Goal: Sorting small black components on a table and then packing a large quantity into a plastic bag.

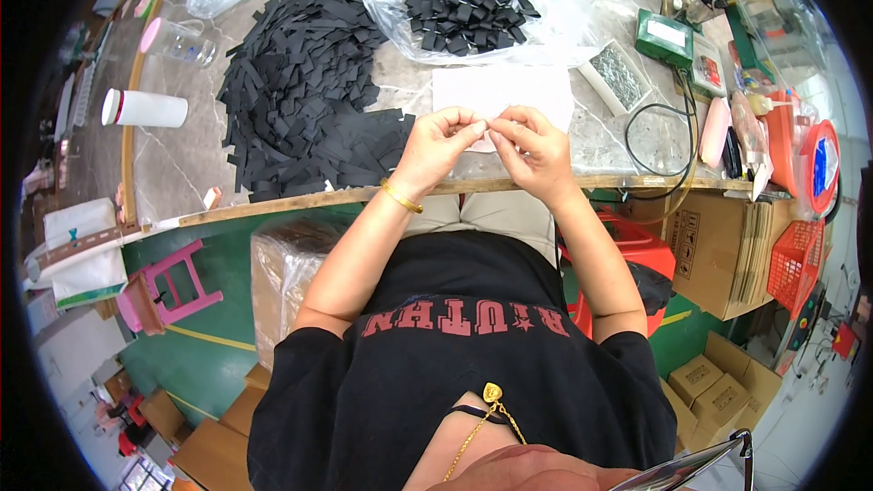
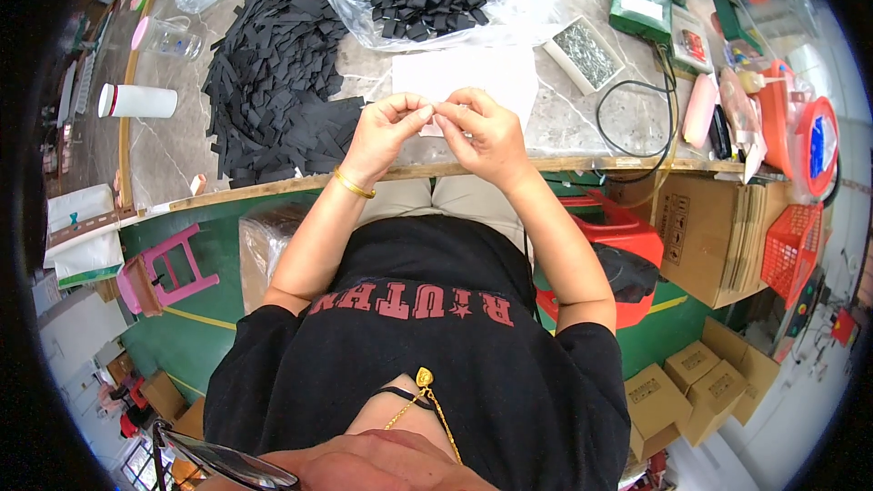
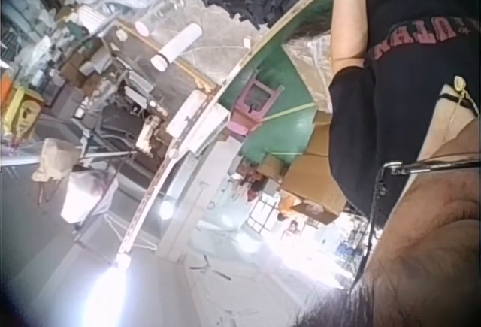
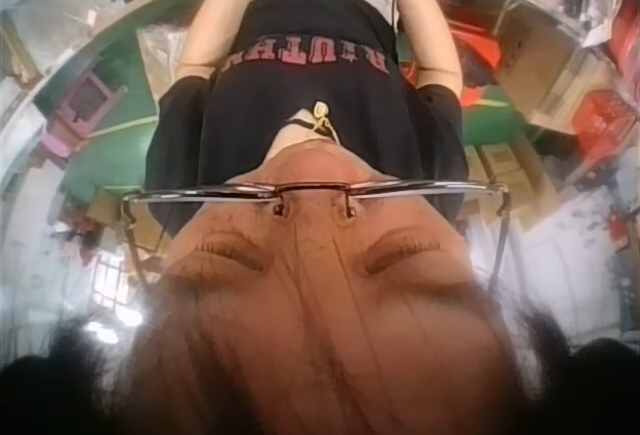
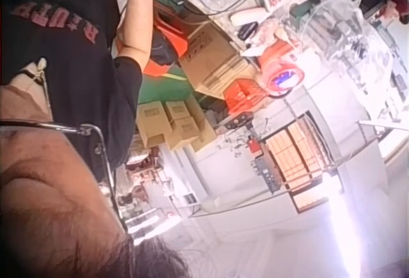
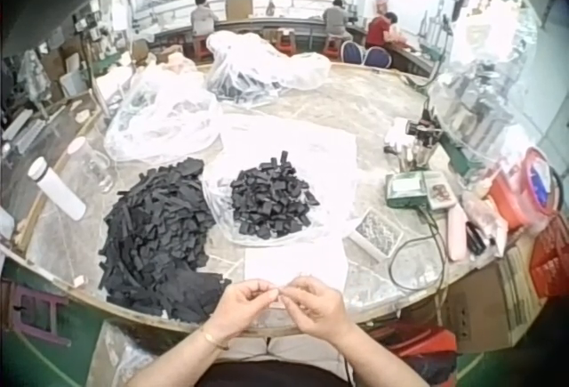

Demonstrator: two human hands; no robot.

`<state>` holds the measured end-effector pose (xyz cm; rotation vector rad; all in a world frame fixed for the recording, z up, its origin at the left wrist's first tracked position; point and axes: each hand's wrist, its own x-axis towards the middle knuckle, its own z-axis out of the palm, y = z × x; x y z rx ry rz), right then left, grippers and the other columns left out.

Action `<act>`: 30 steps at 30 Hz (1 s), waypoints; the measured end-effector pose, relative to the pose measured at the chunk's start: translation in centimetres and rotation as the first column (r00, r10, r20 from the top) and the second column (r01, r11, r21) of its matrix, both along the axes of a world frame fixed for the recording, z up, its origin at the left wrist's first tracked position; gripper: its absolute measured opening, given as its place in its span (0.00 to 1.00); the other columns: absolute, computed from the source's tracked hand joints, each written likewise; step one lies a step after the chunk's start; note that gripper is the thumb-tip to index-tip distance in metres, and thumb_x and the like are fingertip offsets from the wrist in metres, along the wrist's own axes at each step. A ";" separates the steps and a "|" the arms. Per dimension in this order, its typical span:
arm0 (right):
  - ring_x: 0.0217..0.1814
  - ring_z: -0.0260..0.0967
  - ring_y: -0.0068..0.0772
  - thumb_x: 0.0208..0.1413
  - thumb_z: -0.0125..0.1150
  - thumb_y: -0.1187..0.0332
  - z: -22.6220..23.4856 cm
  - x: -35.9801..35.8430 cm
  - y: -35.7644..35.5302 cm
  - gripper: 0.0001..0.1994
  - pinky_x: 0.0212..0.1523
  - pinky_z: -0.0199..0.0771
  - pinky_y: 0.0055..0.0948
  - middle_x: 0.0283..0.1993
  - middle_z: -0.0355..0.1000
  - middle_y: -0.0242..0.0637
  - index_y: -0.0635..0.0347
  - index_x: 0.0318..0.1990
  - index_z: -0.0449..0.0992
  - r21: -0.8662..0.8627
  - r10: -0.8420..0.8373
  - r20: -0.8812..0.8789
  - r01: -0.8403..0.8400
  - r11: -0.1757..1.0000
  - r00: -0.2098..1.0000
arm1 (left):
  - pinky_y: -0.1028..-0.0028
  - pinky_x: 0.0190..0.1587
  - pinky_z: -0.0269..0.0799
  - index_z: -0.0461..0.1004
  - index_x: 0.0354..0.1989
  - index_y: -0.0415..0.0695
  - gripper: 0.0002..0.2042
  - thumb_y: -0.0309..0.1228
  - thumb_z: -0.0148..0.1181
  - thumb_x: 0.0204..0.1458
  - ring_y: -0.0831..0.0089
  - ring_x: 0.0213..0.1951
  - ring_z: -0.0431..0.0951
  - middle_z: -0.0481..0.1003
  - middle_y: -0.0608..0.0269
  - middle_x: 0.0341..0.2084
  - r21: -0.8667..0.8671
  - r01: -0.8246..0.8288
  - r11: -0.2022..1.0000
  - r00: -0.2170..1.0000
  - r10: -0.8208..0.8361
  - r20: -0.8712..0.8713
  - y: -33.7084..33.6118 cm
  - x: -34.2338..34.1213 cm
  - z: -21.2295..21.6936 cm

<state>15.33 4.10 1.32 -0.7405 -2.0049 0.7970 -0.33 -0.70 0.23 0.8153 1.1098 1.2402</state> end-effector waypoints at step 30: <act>0.36 0.62 0.18 0.49 0.57 0.73 -1.8 -1.6 -0.4 0.03 0.36 0.63 0.19 0.33 0.66 0.30 0.63 0.31 0.71 -0.636 -0.104 -0.330 -0.140 0.759 0.938 | 0.87 0.24 0.59 0.70 0.32 0.39 0.07 0.30 0.52 0.52 0.85 0.23 0.66 0.70 0.67 0.23 -0.116 -0.007 0.993 0.888 0.059 0.456 -0.9 0.8 -1.3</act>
